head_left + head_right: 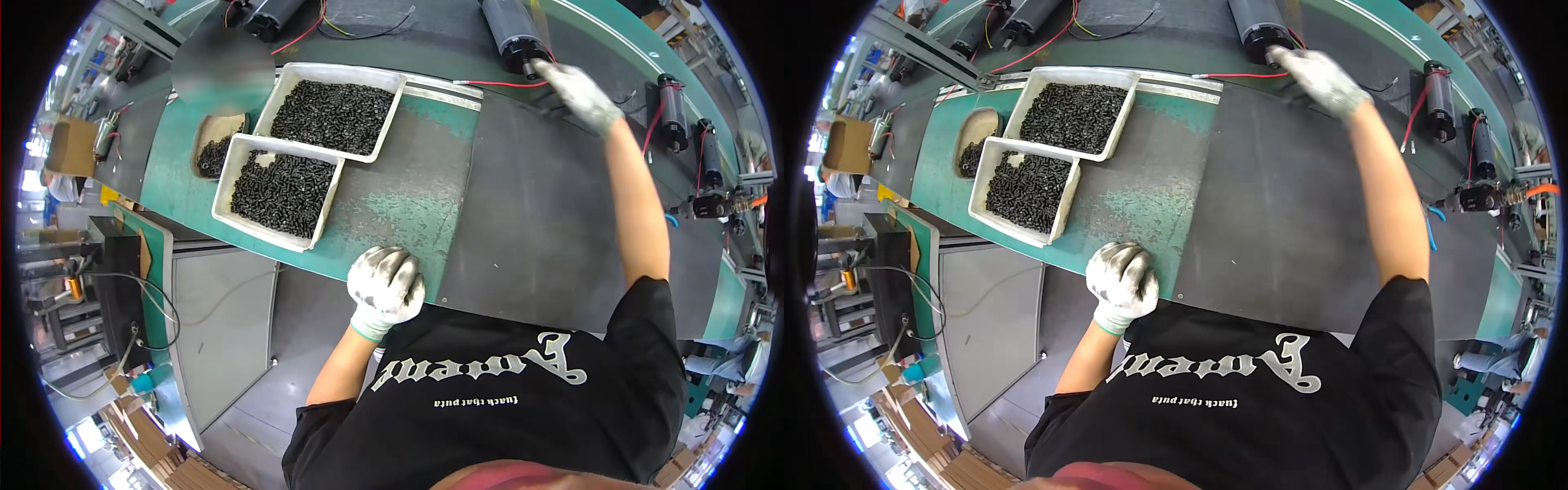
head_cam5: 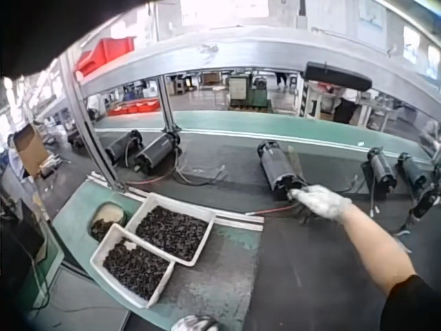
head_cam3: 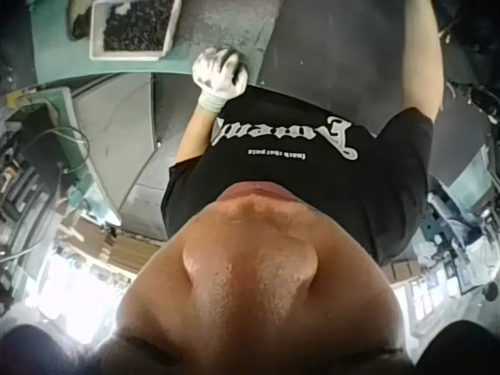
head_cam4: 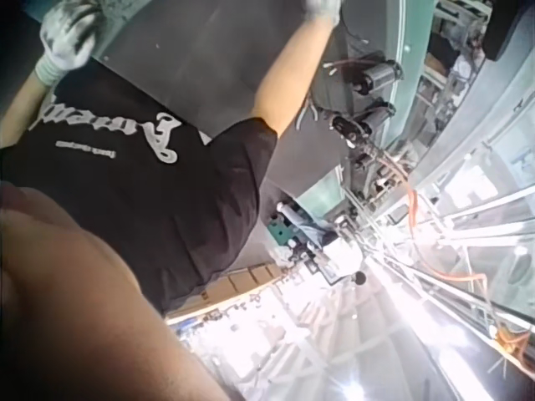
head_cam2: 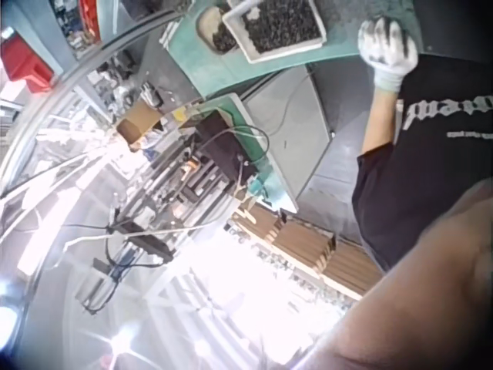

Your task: Assembling fans onto electric motors using pliers and a power screwdriver on an electronics assembly line.

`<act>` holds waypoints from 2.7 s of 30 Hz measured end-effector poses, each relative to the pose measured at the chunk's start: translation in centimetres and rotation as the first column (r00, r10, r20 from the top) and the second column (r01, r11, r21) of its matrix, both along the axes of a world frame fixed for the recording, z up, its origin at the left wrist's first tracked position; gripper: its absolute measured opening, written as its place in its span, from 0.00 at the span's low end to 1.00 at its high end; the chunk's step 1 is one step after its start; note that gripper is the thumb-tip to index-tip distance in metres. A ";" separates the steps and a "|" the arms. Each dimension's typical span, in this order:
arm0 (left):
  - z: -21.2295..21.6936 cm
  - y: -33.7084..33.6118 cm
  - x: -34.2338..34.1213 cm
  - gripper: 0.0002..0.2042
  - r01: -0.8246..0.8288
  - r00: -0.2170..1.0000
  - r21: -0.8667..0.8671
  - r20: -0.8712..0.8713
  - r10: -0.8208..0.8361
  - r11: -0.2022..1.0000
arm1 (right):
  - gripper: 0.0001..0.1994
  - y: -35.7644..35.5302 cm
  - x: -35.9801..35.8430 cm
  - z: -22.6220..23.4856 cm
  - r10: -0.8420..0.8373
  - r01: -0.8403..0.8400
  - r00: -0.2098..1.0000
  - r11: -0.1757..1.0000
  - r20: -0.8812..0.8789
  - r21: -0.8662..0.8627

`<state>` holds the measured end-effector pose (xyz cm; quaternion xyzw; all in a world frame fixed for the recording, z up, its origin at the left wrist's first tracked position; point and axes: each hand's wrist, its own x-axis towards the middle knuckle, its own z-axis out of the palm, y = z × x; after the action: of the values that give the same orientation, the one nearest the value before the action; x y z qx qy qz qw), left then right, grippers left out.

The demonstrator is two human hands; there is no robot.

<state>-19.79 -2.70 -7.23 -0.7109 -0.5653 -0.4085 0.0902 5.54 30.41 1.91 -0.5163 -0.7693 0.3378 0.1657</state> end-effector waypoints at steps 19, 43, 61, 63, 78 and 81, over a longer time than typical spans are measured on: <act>7.8 19.2 15.9 0.22 0.112 0.906 -0.624 -0.256 -0.337 0.773 | 0.20 -9.8 -0.3 4.9 -0.293 0.288 0.949 0.956 -0.119 -0.057; 5.0 23.6 -15.3 0.16 -0.222 0.898 -0.389 -0.439 0.032 0.894 | 0.17 -25.7 5.4 1.6 -0.569 0.393 0.722 0.806 -0.395 -0.442; 5.3 24.5 -15.3 0.19 -0.348 0.928 -0.526 -0.312 0.205 0.776 | 0.21 -12.2 30.1 5.5 -0.292 0.345 0.910 0.927 -0.294 0.145; 4.9 24.3 -15.8 0.19 -0.329 0.931 -0.456 -0.306 0.201 0.827 | 0.21 -14.8 27.7 6.6 -0.172 0.292 0.886 0.928 -0.431 0.232; 11.1 10.2 0.6 0.10 0.737 -0.215 0.181 0.976 -0.028 0.652 | 0.25 -22.6 5.2 8.0 0.044 -0.050 -0.140 0.997 -0.989 0.051; 8.9 7.3 5.9 0.23 0.726 -0.601 0.544 0.799 0.004 0.420 | 0.17 -22.3 3.6 9.9 -0.105 -0.179 -0.430 0.983 -0.897 -0.029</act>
<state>-13.90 4.56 1.69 -0.2525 -0.0369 -0.5961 -0.7612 9.16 8.14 11.79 0.0262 -0.2554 0.6846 0.6822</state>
